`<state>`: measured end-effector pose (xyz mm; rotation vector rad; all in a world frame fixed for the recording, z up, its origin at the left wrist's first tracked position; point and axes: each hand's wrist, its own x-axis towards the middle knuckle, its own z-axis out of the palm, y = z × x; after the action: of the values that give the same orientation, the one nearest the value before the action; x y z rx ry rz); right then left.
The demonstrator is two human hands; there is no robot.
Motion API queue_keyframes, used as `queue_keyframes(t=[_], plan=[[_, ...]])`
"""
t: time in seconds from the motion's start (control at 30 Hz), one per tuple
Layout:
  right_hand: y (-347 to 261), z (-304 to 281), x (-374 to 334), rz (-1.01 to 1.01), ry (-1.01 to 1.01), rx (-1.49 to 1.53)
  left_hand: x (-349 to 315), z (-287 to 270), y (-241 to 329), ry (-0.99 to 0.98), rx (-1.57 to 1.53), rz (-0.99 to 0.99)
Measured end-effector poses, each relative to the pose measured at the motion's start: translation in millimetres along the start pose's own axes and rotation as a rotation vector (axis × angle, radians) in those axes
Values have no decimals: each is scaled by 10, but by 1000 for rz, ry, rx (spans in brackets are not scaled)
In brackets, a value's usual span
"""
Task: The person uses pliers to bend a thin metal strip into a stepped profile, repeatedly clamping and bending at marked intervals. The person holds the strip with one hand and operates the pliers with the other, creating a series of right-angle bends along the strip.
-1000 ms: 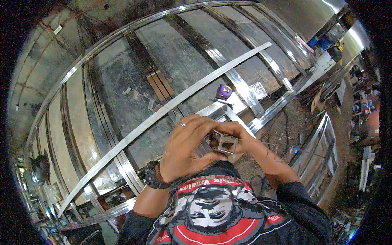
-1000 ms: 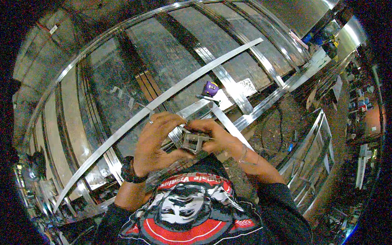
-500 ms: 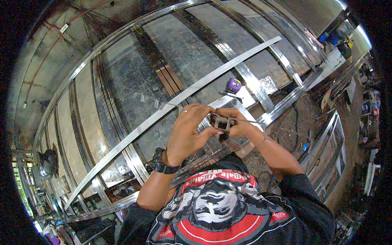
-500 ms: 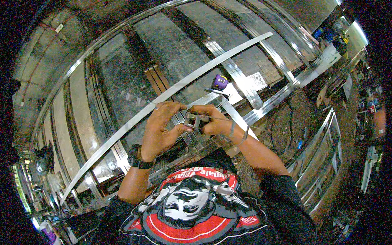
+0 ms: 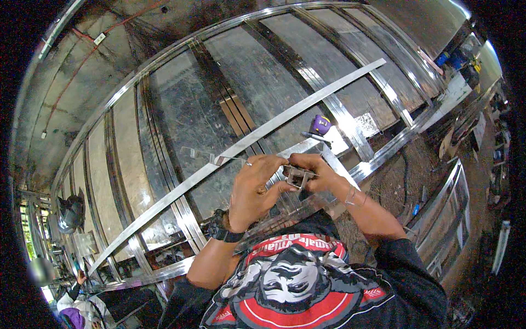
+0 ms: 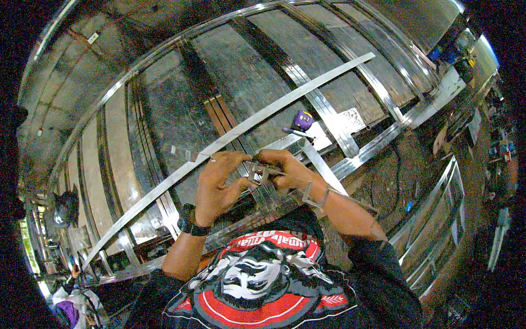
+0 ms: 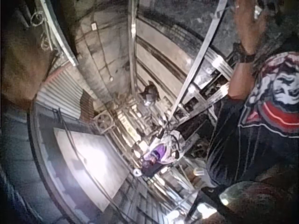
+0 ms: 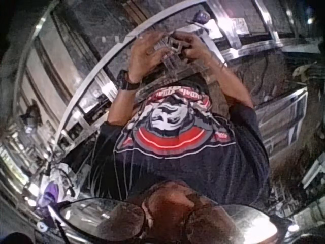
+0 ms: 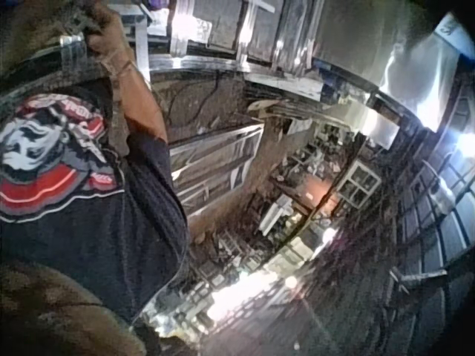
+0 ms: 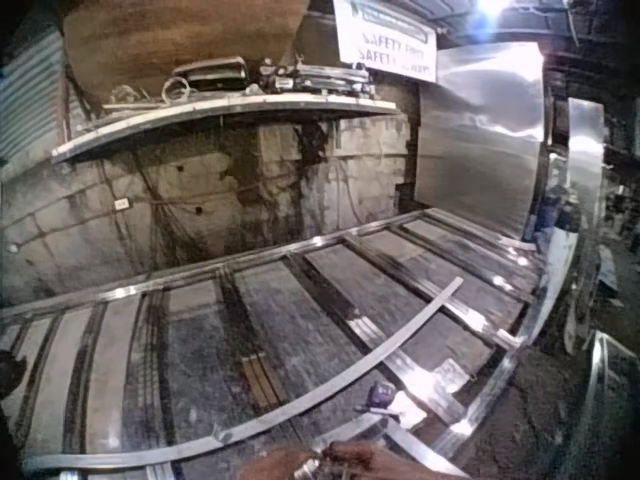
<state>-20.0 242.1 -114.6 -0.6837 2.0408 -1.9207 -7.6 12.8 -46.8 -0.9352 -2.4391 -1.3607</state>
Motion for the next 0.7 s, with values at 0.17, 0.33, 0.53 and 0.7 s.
queue_keyframes(t=[0.17, 0.33, 0.53, 0.7], plan=[[-59, -106, 19, -77, -62, -193, -29, 4, 71, 16, -3, 2], [-138, -241, 52, -148, -143, -272, -59, 97, 139, 52, 87, -2], [-94, -387, 90, -188, -207, -293, -18, 144, 230, 40, 116, -19], [-37, -579, 123, -300, -239, -401, 96, 88, 350, -4, 120, -35]])
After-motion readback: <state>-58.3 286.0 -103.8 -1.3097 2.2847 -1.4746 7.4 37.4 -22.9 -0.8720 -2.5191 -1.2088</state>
